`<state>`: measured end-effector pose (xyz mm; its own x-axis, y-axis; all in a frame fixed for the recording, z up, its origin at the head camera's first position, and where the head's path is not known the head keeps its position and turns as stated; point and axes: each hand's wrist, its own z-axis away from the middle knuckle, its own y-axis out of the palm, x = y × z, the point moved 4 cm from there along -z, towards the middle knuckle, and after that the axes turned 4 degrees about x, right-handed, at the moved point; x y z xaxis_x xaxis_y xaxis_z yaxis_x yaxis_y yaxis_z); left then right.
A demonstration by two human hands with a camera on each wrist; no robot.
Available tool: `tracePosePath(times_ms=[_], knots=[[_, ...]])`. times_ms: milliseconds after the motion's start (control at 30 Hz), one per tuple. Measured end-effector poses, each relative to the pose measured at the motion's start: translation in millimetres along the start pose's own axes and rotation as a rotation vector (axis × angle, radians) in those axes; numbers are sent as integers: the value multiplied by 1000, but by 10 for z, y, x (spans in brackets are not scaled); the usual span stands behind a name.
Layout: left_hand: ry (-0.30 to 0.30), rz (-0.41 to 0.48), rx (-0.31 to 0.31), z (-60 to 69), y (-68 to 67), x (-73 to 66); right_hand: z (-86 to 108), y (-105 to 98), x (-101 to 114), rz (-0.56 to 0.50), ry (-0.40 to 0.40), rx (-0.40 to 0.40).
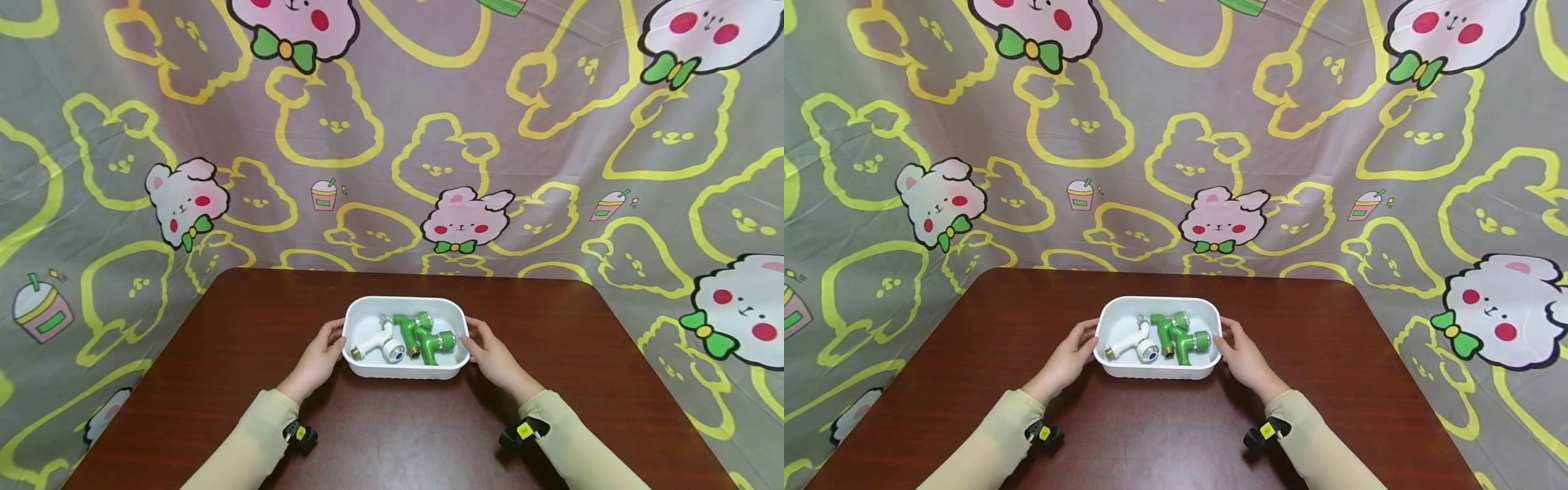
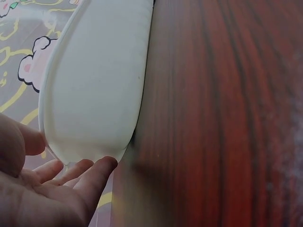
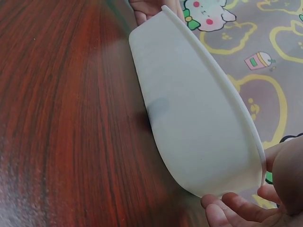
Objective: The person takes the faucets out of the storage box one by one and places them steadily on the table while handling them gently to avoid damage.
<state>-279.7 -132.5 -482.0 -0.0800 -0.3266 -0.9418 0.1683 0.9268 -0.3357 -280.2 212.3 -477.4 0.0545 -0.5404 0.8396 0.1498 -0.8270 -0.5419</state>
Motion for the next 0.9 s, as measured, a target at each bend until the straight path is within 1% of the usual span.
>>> tracePosePath(times_ms=[100, 267, 900], knots=[[10, -3, -1, 2, 0, -8, 4, 1, 1, 4, 3, 0], [1, -7, -4, -4, -8, -14, 15, 3, 2, 2, 5, 1], [-8, -22, 23, 17, -12, 4, 49, 9, 8, 18, -9, -13]])
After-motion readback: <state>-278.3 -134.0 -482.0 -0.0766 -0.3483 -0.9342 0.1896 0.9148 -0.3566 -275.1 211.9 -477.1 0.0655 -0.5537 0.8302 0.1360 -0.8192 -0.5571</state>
